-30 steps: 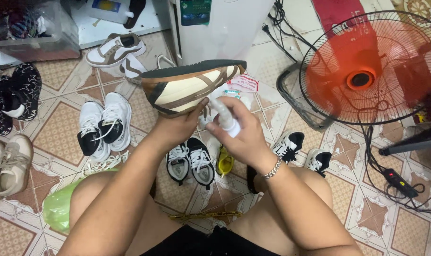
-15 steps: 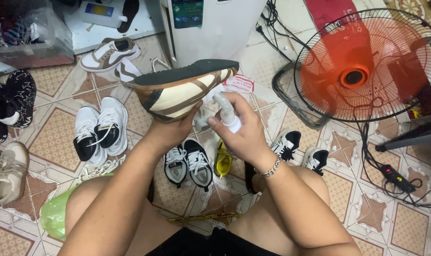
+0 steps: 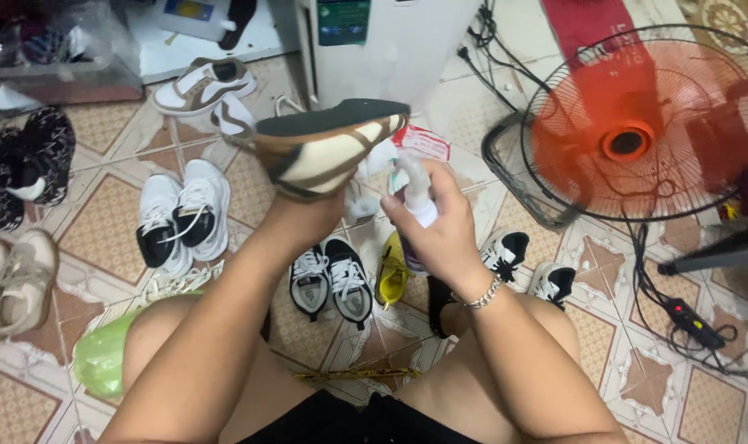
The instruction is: Cleaning a shoe using a cloth and cleaning spray.
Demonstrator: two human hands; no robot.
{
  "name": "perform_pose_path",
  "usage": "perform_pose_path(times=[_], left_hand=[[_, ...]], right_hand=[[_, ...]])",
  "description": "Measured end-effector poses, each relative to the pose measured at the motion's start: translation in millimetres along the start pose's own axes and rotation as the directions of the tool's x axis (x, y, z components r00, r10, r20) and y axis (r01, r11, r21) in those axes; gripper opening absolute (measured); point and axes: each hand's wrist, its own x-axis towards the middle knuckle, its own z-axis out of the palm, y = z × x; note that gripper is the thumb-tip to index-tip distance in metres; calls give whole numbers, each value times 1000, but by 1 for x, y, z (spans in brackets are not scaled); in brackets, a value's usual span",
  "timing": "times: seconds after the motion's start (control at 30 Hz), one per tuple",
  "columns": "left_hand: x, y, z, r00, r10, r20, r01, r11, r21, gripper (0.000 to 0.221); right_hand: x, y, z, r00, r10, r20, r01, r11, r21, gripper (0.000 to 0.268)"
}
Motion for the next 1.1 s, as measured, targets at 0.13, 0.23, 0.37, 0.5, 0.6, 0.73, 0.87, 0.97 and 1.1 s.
perform_pose_path(times=[0.13,0.23,0.37,0.5,0.6,0.73,0.87,0.97,1.1], left_hand=[[-2,-10,4,984,175,-38,-161,958,239,45],[-9,-24,18,985,166,-54,-133,912,389,32],[-15,-29,24,997,37,-74,-11,946,323,19],[-16,-27,23,993,-76,-90,92,976,197,15],[-23,-41,31,990,-133,-53,143,946,291,15],[-30,-38,30,986,-162,-43,166,905,391,15],[-32,-24,27,891,-453,-22,453,886,104,20],[-33,-30,35,840,-541,36,536,839,91,22],[-37,-41,44,902,-432,-2,427,889,165,20]], right_hand=[[-7,-2,7,986,-29,163,36,998,-42,45],[-10,-4,13,964,-95,249,114,991,-66,48],[-9,-11,22,955,-115,272,152,981,-120,46],[-7,-12,27,962,-24,274,84,974,-209,36],[-9,-6,31,958,9,286,70,962,-264,32],[-8,-10,33,953,39,301,71,936,-346,34],[-10,-24,38,944,-10,331,120,941,-316,45],[-11,-25,42,942,-85,325,184,940,-289,44],[-11,-16,44,948,-41,317,158,922,-354,40]])
